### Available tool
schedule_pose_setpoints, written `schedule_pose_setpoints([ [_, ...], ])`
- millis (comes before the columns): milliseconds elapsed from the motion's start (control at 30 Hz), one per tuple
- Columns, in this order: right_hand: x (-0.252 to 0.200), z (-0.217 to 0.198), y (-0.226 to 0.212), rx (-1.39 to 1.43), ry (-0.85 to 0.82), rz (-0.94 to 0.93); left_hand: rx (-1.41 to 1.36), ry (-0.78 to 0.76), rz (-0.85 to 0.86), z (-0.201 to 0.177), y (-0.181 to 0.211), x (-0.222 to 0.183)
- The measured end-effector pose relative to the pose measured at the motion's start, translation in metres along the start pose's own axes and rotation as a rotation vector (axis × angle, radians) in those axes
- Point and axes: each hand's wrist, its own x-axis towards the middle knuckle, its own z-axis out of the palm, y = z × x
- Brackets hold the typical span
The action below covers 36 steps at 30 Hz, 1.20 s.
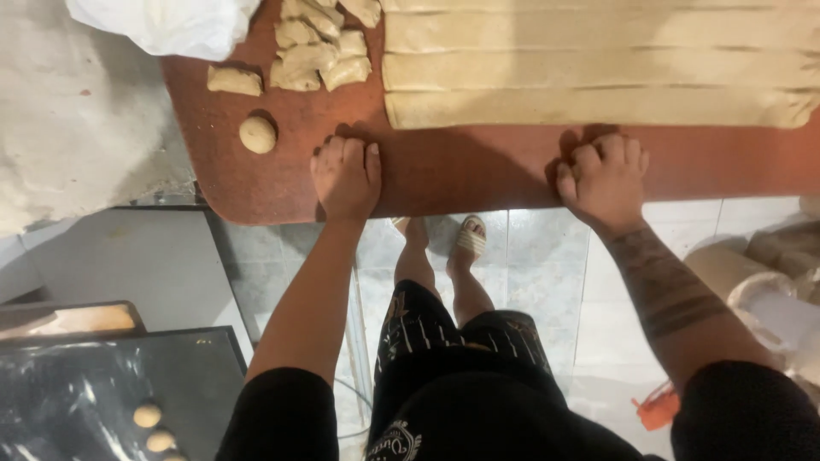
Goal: Shaping pre-cut dough pieces into small balls and arranging them on a baking tray
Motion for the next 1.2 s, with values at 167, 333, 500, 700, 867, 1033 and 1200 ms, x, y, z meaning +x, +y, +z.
schedule_pose_setpoints([
  [167,0.036,-0.019,-0.058,-0.15,0.262,0.117,0.024,-0.011,0.006,0.0,0.0,-0.002],
  [333,-0.019,0.02,-0.019,-0.011,0.143,0.06,0.04,-0.039,-0.005,0.002,-0.002,-0.006],
  [500,0.038,-0.025,-0.069,-0.118,0.207,0.239,0.039,-0.047,0.0,-0.006,0.004,-0.007],
  [700,0.004,0.003,-0.051,0.112,0.151,0.089,-0.001,-0.066,-0.017,-0.014,0.006,0.003],
  [867,0.03,0.019,-0.077,-0.089,0.244,0.343,-0.037,-0.052,0.008,-0.029,0.01,0.02],
  [1033,0.01,-0.016,-0.068,-0.095,0.165,0.221,-0.043,-0.086,0.002,-0.031,0.007,0.019],
  [1200,0.028,0.021,-0.075,-0.185,0.188,0.503,-0.089,-0.037,0.029,-0.029,0.008,0.017],
])
